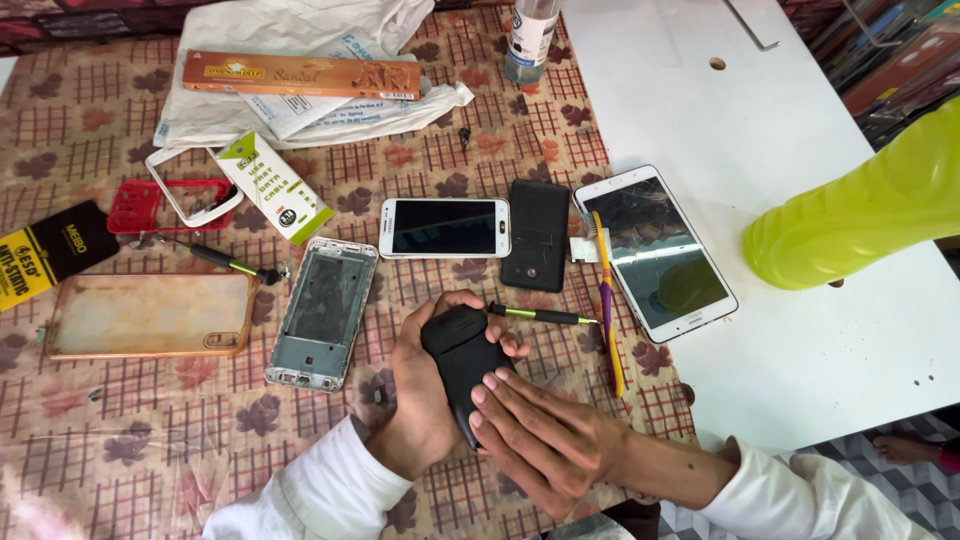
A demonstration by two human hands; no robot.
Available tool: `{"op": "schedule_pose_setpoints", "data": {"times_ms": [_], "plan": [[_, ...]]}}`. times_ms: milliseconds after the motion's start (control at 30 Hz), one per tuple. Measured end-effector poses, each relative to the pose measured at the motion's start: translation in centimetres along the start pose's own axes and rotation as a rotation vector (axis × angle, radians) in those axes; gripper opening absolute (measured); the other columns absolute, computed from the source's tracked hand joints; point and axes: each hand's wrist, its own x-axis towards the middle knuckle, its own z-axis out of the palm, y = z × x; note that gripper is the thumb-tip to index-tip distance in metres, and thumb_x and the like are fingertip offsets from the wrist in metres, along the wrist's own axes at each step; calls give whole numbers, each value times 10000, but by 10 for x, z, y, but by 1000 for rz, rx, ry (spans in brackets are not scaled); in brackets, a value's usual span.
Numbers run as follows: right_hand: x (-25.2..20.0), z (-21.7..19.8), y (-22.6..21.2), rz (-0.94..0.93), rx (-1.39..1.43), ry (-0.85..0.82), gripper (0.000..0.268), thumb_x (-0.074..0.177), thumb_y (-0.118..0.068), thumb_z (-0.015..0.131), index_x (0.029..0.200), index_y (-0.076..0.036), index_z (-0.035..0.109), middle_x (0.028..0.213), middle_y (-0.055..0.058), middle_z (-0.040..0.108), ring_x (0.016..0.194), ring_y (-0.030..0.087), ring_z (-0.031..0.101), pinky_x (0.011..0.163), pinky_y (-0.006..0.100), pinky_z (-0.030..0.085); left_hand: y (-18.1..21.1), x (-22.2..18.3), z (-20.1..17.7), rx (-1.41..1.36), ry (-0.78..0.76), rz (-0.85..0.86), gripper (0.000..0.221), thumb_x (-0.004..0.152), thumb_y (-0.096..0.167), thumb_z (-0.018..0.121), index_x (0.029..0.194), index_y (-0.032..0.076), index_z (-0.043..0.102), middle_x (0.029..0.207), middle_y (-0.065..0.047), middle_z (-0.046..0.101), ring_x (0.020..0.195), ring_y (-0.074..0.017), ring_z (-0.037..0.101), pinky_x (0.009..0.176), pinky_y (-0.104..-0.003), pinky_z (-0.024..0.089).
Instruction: The person disassembles a white smartphone, removes the battery, and cleans the internal components with a toothbrush. They then reassemble the phone and place it on the table. The person proceeds to disassemble a black smartphone, removing the back cover and battery, and cleans the motherboard with a toothbrush.
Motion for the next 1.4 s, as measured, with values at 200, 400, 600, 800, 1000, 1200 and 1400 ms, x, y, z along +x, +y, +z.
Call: {"op": "schedule_pose_setpoints", "data": {"times_ms": [200, 400, 600, 800, 1000, 1200, 1400], "plan": [[2, -1, 1, -13, 25, 8, 235, 1019, -134, 717, 1129, 73, 736, 1113, 251, 744, 1083, 354, 749, 932, 470, 598, 4, -1, 0, 65, -25, -5, 443, 1044, 396, 266, 1011, 55, 546, 786, -133, 557, 732, -307, 603, 793, -500, 582], [3, -1, -1, -13, 18, 20, 222, 1021, -138, 720, 1122, 58, 746, 1107, 233, 753, 1081, 337, 753, 931, 451, 602, 6, -2, 0, 67, -36, -13, 506, 1049, 440, 234, 1012, 52, 556, 777, -130, 557, 728, -299, 615, 806, -503, 586], [0, -2, -2, -6, 40, 6, 208, 1012, -126, 718, 1102, 58, 756, 1104, 233, 753, 1073, 338, 756, 940, 457, 634, 8, -2, 1, 77, -33, -15, 516, 1050, 442, 233, 1005, 46, 561, 785, -136, 560, 736, -302, 619, 817, -503, 588], [-5, 5, 1, 39, 90, -14, 315, 1003, -198, 762, 1229, 12, 698, 1235, 192, 718, 1178, 331, 722, 983, 443, 629, 19, -1, 3, 67, -126, 85, 485, 1066, 433, 260, 1009, 60, 566, 808, -129, 583, 753, -290, 631, 790, -458, 585], [-7, 6, 10, 376, 308, -298, 779, 889, -528, 755, 1424, 11, 582, 1517, 226, 520, 1413, 388, 504, 946, 493, 432, 18, -4, 4, 218, 0, -30, 455, 1064, 414, 287, 1043, 67, 581, 891, -102, 637, 806, -229, 641, 763, -365, 569], [3, 5, 12, 413, 329, -359, 856, 739, -426, 820, 1437, -7, 556, 1545, 233, 453, 1420, 403, 466, 1055, 578, 391, 17, -2, 4, 191, -52, 25, 452, 1068, 376, 273, 1053, 54, 590, 922, -132, 646, 862, -247, 667, 839, -361, 579], [0, 6, 9, 428, 382, -389, 909, 664, -354, 901, 1443, -39, 554, 1420, 221, 473, 1300, 439, 499, 993, 612, 402, 15, -3, 4, 241, -29, -35, 455, 1076, 381, 289, 1063, 47, 598, 938, -124, 644, 872, -232, 643, 849, -363, 559]]}}
